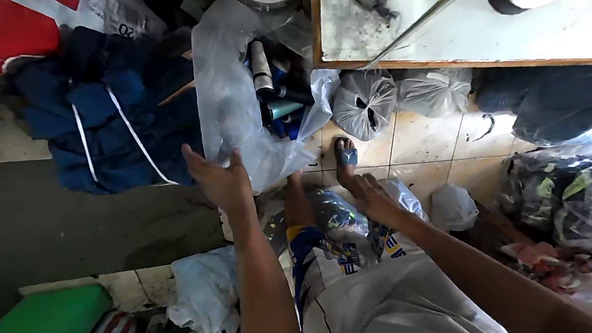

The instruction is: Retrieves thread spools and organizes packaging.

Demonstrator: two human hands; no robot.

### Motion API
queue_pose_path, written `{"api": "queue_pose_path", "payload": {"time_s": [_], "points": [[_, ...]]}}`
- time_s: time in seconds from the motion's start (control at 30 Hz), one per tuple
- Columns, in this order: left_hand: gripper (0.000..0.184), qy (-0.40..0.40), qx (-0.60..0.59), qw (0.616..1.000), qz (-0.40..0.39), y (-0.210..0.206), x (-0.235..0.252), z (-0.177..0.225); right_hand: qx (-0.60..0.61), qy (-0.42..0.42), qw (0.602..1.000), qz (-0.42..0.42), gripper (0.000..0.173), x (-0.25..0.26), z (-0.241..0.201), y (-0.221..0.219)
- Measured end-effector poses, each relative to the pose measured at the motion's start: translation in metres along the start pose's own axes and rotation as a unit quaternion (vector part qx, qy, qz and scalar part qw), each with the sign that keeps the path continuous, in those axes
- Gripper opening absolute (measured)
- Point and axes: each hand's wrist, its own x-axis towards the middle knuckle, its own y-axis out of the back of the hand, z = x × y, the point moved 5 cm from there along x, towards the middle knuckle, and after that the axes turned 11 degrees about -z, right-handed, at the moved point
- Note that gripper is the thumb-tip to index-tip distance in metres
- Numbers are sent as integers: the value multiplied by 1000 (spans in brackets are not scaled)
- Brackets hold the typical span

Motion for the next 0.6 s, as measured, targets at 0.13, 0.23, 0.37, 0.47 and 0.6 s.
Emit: {"api": "queue_pose_path", "payload": {"time_s": [0.13, 0.23, 0.37, 0.47, 0.6], "points": [[51, 59, 7, 996, -73, -32, 29, 2, 61, 55, 995, 58, 93, 45, -80, 15], [38, -6, -78, 994, -82, -41, 26, 3, 68, 96, 986, 114, 112, 83, -121, 21], [31, -57, -146, 982, -102, -17, 7, 0, 118, 132, 983, 57, 98, 117, -142, 6], [31, -67, -166, 982, -62, 3, 11, -1, 69, 97, 993, -10, 38, 118, -145, -17], [28, -92, -191, 977, -29, 11, 13, 5, 19, 115, 991, -59, 38, 72, -149, -48]]}}
